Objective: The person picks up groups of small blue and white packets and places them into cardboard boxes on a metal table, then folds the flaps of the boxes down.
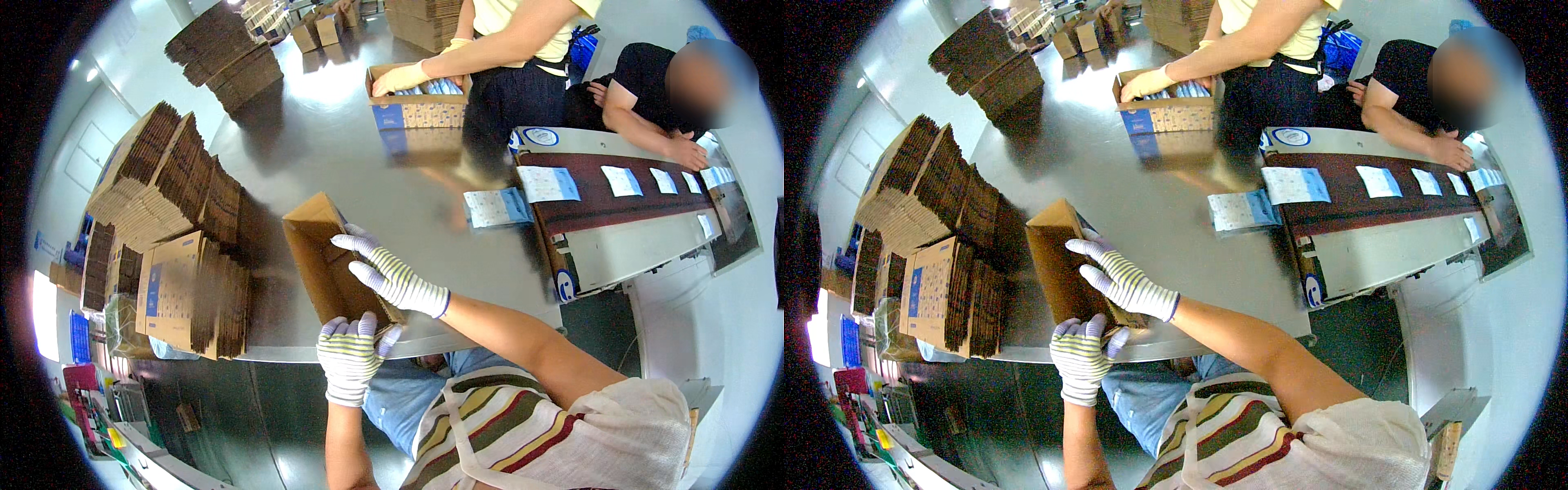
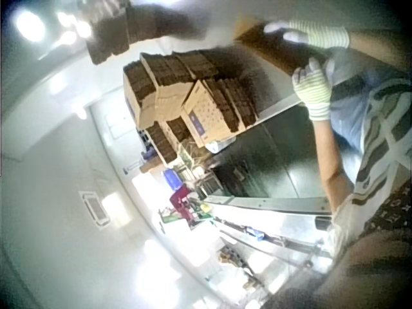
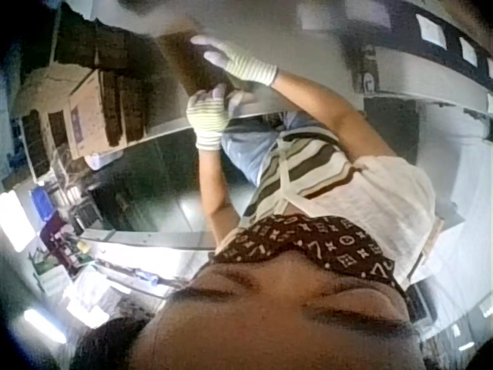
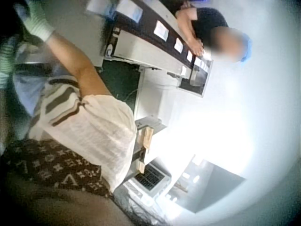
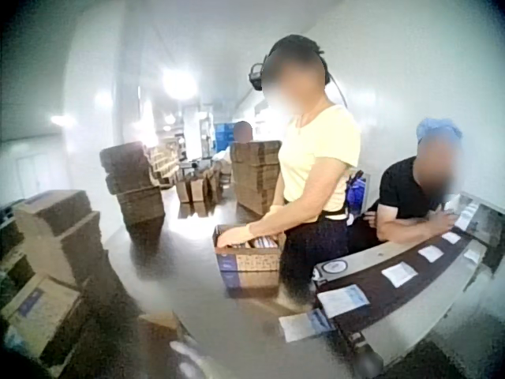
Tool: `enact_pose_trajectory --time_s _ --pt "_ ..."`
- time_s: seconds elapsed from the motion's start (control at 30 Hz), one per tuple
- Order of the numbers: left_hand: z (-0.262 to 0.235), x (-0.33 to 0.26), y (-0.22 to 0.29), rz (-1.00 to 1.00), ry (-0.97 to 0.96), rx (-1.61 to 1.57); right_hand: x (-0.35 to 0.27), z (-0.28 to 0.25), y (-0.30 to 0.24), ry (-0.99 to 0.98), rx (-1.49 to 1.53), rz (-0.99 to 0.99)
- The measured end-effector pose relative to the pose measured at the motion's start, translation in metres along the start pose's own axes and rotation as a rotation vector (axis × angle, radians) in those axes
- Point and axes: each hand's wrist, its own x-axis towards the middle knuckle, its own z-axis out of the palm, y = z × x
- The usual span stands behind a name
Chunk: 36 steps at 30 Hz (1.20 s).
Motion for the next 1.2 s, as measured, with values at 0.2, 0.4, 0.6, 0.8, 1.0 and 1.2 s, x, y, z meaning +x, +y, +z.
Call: enact_pose_trajectory --time_s 0.2,0.4,0.6,0.8,1.0,1.2 --pt "0.002 -0.002 0.004 -0.037 0.083 0.019 0.003 0.003 -0.002 0.002 0.005 -0.019" --pt "0.01 -0.006 0.003 -0.058 0.197 0.032 0.006 0.005 0.001 -0.053 0.111 -0.009" --pt "0.012 -0.006 0.004 -0.061 0.218 0.027 0.005 0.007 0.008 -0.054 0.173 0.006" --pt "0.008 -0.006 0.006 -0.075 0.215 0.021 0.006 0.009 0.005 -0.039 0.159 0.003" --pt "0.011 -0.008 0.004 -0.068 0.222 0.033 0.007 0.009 0.009 -0.043 0.146 -0.007" --pt "0.009 -0.007 0.006 -0.061 0.222 0.025 0.005 0.01 0.004 -0.009 0.106 0.01"
